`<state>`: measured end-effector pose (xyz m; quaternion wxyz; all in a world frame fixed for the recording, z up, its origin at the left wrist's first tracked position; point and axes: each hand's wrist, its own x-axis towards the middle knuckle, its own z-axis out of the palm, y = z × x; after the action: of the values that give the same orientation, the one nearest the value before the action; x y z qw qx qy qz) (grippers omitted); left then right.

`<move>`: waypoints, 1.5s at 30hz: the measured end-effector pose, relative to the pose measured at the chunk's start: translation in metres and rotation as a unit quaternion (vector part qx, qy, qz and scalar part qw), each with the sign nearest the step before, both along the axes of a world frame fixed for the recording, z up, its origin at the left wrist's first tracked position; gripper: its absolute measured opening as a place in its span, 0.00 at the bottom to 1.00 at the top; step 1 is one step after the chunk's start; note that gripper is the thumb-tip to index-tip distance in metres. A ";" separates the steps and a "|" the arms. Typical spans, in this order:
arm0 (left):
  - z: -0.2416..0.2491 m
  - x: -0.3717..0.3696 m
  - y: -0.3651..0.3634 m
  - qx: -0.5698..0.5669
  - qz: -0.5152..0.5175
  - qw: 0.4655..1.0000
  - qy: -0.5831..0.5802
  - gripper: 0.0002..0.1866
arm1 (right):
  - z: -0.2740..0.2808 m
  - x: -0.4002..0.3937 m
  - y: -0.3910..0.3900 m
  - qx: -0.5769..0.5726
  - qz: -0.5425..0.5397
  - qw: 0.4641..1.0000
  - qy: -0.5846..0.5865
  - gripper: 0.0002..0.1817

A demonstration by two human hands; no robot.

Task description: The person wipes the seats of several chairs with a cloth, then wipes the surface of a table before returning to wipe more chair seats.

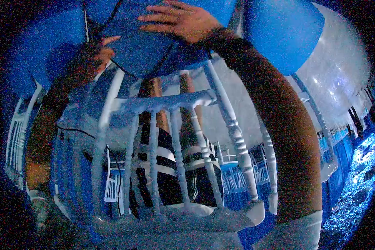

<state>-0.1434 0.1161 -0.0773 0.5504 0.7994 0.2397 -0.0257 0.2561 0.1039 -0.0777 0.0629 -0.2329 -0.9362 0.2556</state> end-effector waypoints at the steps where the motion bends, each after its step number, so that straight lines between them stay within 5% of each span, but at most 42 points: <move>1: -0.006 0.007 0.005 0.081 -0.010 0.996 -0.027 0.16 | 0.010 0.007 0.005 -0.016 -0.016 0.999 -0.037 0.32; 4: -0.012 0.057 0.015 0.348 0.011 0.932 -0.103 0.26 | 0.028 0.022 0.000 -0.022 -0.122 0.991 -0.053 0.29; 10: 0.052 0.175 0.012 0.292 -0.006 0.949 0.115 0.38 | 0.033 0.052 -0.028 0.022 -0.275 0.952 -0.131 0.34; 15: 0.036 0.211 -0.029 0.352 0.038 0.931 0.089 0.38 | 0.016 0.040 -0.084 0.002 -0.461 0.880 -0.113 0.35; 16: 0.028 0.216 -0.039 0.354 0.033 0.931 0.087 0.41 | 0.016 0.033 -0.090 -0.039 -0.471 0.870 -0.142 0.48; 19: 0.023 0.222 -0.058 0.360 -0.049 0.926 0.105 0.44 | 0.038 0.020 -0.107 -0.313 -0.542 0.771 -0.117 0.48; 20: 0.025 0.221 -0.063 0.360 -0.072 0.924 0.104 0.43 | 0.027 0.021 -0.132 -0.158 -0.460 0.860 -0.159 0.47; 23: 0.009 0.215 -0.081 0.365 -0.124 0.918 0.088 0.36 | 0.036 0.007 -0.147 -0.362 -0.507 0.753 -0.214 0.46; 25: 0.019 0.206 -0.082 0.357 -0.167 0.917 0.071 0.31 | 0.044 0.007 -0.150 -0.324 -0.454 0.803 -0.210 0.44; 27: 0.007 0.200 -0.090 0.348 -0.131 0.928 0.026 0.25 | 0.028 0.025 -0.150 -0.313 -0.439 0.814 -0.214 0.33; 29: 0.025 0.193 -0.076 0.343 -0.205 0.915 0.055 0.26 | 0.019 0.041 -0.136 -0.316 -0.461 0.805 -0.198 0.16; 30: 0.026 0.191 -0.071 0.367 -0.176 0.911 0.064 0.27 | 0.029 0.043 -0.120 -0.309 -0.469 0.809 -0.172 0.08; 31: 0.023 0.190 -0.070 0.389 -0.144 0.907 0.069 0.28 | 0.047 0.040 -0.096 -0.357 -0.495 0.778 -0.150 0.11; 34: 0.027 0.175 -0.038 0.308 0.030 0.942 0.127 0.44 | 0.076 -0.004 -0.038 -0.202 -0.509 0.836 0.021 0.18; 36: 0.028 0.164 -0.010 0.283 0.097 0.942 0.150 0.56 | 0.054 -0.013 -0.013 -0.081 -0.447 0.890 -0.027 0.27; 39: 0.023 0.138 0.031 0.321 0.153 0.924 0.141 0.53 | 0.009 -0.039 0.025 0.080 -0.396 0.906 -0.129 0.35; 41: 0.026 0.133 0.055 0.272 0.155 0.905 0.289 0.52 | 0.014 -0.070 0.048 0.010 -0.376 0.905 -0.200 0.38; 43: 0.017 0.117 0.065 0.204 0.199 0.888 0.360 0.51 | 0.039 -0.097 0.080 -0.232 -0.333 0.900 -0.160 0.34; 45: 0.038 0.107 0.056 0.207 0.337 0.907 0.147 0.34 | 0.008 -0.124 0.074 0.096 -0.358 0.929 -0.002 0.32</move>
<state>-0.0368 0.1720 -0.0390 0.3067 0.7543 0.5728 0.0947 0.1321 0.1784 -0.0696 0.1703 -0.5459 -0.8108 0.1249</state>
